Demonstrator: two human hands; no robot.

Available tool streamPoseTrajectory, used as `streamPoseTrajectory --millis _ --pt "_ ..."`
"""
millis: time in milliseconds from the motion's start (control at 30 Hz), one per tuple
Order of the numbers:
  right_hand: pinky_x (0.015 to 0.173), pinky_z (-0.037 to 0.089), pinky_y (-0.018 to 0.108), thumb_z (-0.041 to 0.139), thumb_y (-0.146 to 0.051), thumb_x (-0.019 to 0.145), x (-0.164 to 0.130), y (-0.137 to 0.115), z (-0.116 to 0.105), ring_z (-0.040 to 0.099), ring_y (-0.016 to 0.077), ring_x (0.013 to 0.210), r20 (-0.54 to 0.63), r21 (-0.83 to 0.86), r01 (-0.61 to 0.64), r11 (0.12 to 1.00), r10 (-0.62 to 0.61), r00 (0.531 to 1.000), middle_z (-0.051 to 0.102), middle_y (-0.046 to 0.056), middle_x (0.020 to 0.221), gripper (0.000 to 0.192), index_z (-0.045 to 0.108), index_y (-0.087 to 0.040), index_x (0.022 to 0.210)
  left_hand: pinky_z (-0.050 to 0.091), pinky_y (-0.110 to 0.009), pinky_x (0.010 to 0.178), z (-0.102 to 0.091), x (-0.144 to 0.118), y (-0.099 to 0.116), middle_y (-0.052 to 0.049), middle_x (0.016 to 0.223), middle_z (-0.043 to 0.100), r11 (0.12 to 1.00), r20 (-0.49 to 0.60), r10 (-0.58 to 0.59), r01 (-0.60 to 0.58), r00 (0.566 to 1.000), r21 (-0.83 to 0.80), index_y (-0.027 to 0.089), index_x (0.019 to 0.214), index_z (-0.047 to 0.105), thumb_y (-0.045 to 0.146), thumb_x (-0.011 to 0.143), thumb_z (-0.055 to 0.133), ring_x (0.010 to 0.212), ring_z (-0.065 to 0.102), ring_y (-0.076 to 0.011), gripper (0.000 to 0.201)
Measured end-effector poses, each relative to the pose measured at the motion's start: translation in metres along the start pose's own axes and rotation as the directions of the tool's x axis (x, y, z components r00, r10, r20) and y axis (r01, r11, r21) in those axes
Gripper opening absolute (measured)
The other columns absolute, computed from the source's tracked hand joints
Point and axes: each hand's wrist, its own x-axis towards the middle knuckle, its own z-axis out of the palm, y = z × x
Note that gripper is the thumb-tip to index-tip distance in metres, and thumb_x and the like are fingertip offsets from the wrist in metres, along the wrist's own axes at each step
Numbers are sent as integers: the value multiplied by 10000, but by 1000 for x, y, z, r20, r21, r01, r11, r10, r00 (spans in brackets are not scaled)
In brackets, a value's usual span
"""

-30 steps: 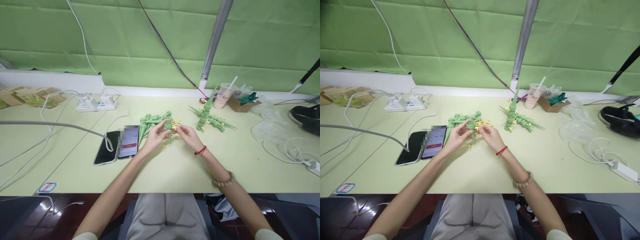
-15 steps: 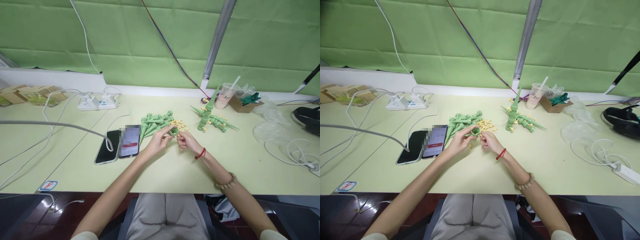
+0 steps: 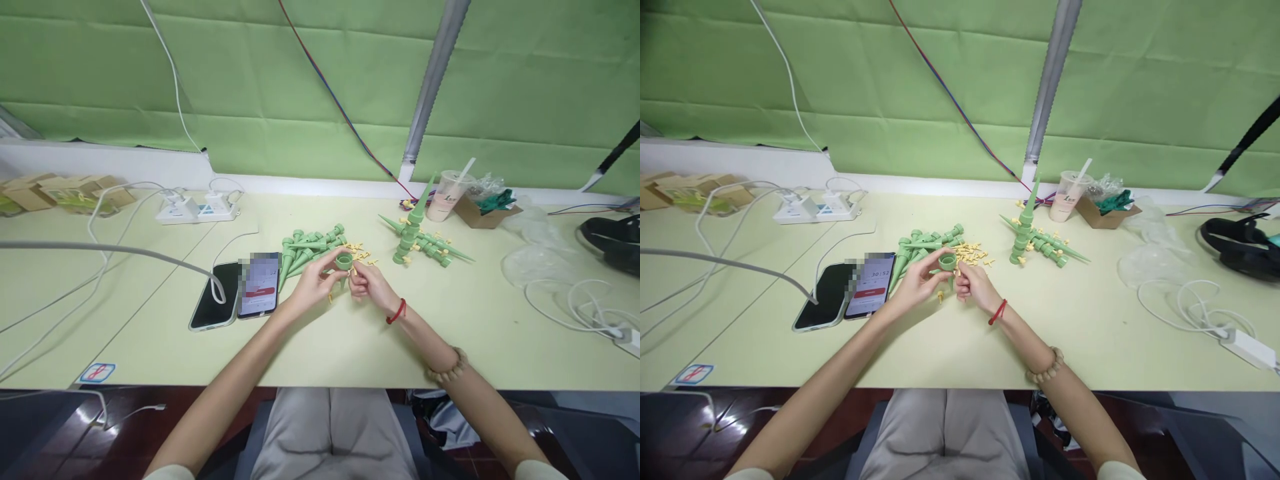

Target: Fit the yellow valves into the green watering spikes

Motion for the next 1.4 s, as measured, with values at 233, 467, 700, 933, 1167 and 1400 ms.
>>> streamPoseTrajectory --millis 233,467,700,933,1167,1400 --pt "568 440 259 389 -506 855 0 -3 -14 522 132 616 -134 -393 163 905 -232 963 542 28 723 345 500 -185 790 532 -240 553 -5 6 3 -38 832 572 974 74 -124 136 989 -182 165 1242 479 365 745 592 652 559 -113 547" --pt "534 417 267 324 -427 888 -1 4 -9 482 134 510 -132 -478 134 868 -222 966 463 4 547 364 383 -210 602 492 -217 562 0 2 -5 -10 703 581 995 31 -40 37 999 91 171 1248 484 262 785 532 609 534 -105 474" --pt "326 337 228 309 -503 847 -1 0 -5 193 65 292 91 182 -274 944 261 961 215 -99 369 410 284 -228 544 480 -185 578 4 -3 -3 -64 1030 615 960 48 135 -143 990 241 226 1221 516 164 797 456 723 550 -106 433" --pt "628 434 271 306 -422 907 1 2 -21 524 140 661 -12 -629 223 745 -296 955 571 39 770 314 491 -194 793 500 -213 523 -1 6 -4 -47 808 593 974 152 -129 155 980 -168 163 1251 464 325 766 567 638 563 -113 521" --pt "624 438 292 124 -497 920 2 8 -9 527 152 574 -50 -591 194 783 -276 960 528 39 577 547 456 -201 601 460 -208 542 -1 2 -2 -6 684 554 994 109 -84 90 990 -59 173 1202 511 281 773 560 616 541 -111 445" --pt "540 427 234 93 -542 905 4 15 -2 549 116 543 -115 -360 -31 932 -12 993 611 39 674 663 618 -162 765 441 -202 603 -6 7 -8 -21 799 557 998 -136 65 -64 989 11 193 1235 485 242 793 545 662 510 -96 449"
